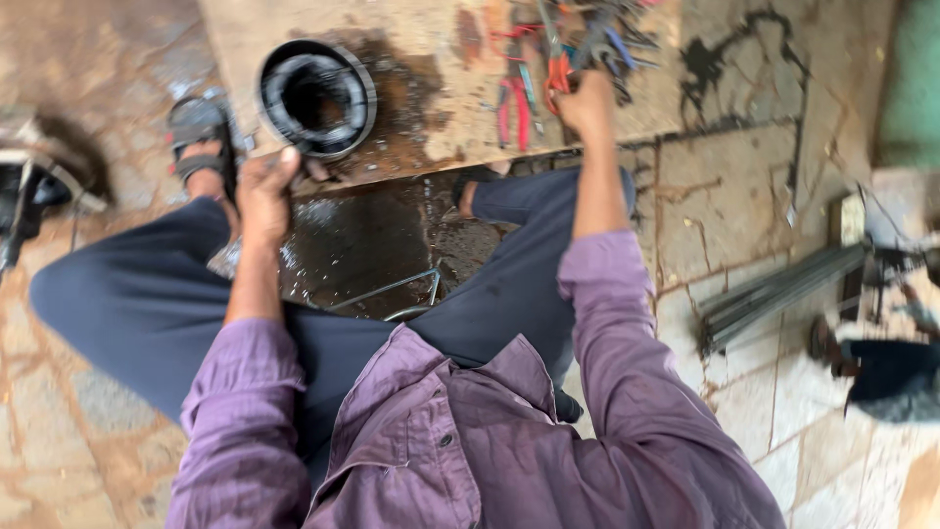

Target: The person repairs a motor housing by removing copper coils with pliers and cleaning the internal component using various manual tools.

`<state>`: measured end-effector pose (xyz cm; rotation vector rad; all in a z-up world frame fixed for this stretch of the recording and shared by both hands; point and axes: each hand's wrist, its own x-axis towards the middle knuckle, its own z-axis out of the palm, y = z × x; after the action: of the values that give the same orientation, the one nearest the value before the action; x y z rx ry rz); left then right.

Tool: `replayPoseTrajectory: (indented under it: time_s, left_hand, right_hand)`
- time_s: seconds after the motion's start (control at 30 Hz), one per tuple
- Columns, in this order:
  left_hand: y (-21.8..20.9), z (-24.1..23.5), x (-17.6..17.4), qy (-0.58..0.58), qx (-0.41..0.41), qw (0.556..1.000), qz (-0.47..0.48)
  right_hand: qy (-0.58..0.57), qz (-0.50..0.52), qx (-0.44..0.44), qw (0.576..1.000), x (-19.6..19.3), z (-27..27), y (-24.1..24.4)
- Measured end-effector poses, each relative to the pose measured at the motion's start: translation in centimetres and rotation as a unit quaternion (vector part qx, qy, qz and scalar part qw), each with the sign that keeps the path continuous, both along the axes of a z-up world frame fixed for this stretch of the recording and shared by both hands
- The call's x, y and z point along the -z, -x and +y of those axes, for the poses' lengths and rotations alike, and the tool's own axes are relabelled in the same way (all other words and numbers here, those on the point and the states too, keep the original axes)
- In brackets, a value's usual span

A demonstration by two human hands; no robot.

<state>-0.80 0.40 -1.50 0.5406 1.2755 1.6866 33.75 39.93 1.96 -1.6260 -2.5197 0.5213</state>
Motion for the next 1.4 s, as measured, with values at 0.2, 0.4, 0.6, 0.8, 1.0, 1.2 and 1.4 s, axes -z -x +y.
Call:
replayPoseTrajectory:
  time_s: [0.2, 0.4, 0.6, 0.8, 1.0, 1.2, 1.4]
  left_hand:
    - [0.5, 0.1, -0.4, 0.077, -0.025, 0.993, 0.088]
    - [0.8, 0.4, 1.7, 0.078, -0.098, 0.966, 0.228]
    - [0.7, 0.7, 3.1, 0.028, -0.174, 0.959, 0.221]
    - [0.5, 0.1, 4.0, 0.012, -0.178, 0.984, 0.029]
    - [0.1, 0.3, 2.4, -0.010, -0.150, 0.987, -0.055]
    - [-0.4, 0.5, 1.9, 0.002, -0.197, 0.978, -0.066]
    - [-0.2, 0.0, 2.1, -0.002, -0.170, 0.984, -0.056]
  right_hand:
    - [-0.202, -0.036, 0.106, 0.973, 5.4, -0.1, -0.8]
    - [-0.096, 0.007, 0.201, 0.975, 5.1, 4.2, -3.6]
    - [-0.006, -0.015, 0.091, 0.996, 6.6, 10.6, -7.2]
    - [0.128, 0.111, 0.044, 0.985, 9.3, 11.5, -9.9]
    - [0.015, -0.010, 0.079, 0.997, 6.1, 11.5, -5.9]
    - [-0.098, 0.130, 0.116, 0.980, 8.1, 14.7, -7.3]
    - [-0.039, -0.026, 0.122, 0.991, 11.3, 17.8, -8.2]
